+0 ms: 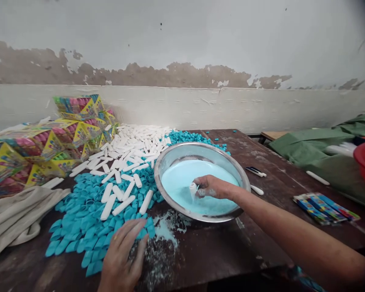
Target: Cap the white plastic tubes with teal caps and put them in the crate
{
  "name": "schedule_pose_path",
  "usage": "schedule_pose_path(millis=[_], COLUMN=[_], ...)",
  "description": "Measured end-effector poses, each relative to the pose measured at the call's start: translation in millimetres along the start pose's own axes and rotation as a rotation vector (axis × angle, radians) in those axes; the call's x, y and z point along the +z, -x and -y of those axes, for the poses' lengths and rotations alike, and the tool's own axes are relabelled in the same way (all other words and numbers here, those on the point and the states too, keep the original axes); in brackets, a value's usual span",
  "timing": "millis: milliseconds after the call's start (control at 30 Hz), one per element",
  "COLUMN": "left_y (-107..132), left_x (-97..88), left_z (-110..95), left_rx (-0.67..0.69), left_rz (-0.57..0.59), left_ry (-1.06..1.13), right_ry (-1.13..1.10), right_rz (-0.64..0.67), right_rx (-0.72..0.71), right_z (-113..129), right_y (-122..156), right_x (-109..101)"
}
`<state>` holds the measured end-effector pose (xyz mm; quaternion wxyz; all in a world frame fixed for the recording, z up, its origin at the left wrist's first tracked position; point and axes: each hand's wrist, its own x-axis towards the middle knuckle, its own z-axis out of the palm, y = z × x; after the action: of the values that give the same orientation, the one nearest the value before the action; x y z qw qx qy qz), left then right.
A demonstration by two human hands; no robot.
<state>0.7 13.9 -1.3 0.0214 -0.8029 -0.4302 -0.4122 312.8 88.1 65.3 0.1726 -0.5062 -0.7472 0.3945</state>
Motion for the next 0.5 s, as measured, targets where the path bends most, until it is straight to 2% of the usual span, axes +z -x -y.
schedule_pose_path(millis=[67, 167, 233, 333, 433, 500], left_y=[-42, -98, -122, -139, -140, -140], left_x=[8.1, 32.5, 50.9, 73.3, 85.2, 89.4], left_z=[-25, -62, -80, -91, -90, -88], left_rx=[0.058, 0.061, 0.027, -0.023, -0.044, -0.051], left_rz=[0.042, 0.265, 0.421, 0.562, 0.566, 0.544], left_ry=[0.029, 0.036, 0.022, 0.036, 0.07, 0.062], right_ry=[0.002, 0.05, 0.094, 0.154, 0.195, 0.279], right_rz=[-0.038, -0.103, -0.153, -0.233, -0.357, -0.376], right_rx=[-0.014, -0.035, -0.05, -0.051, -0.025, -0.016], right_z=[3, 8, 8, 1, -8, -12], right_y=[8, 18, 23, 28, 30, 31], right_x=[-1, 0, 1, 5, 10, 14])
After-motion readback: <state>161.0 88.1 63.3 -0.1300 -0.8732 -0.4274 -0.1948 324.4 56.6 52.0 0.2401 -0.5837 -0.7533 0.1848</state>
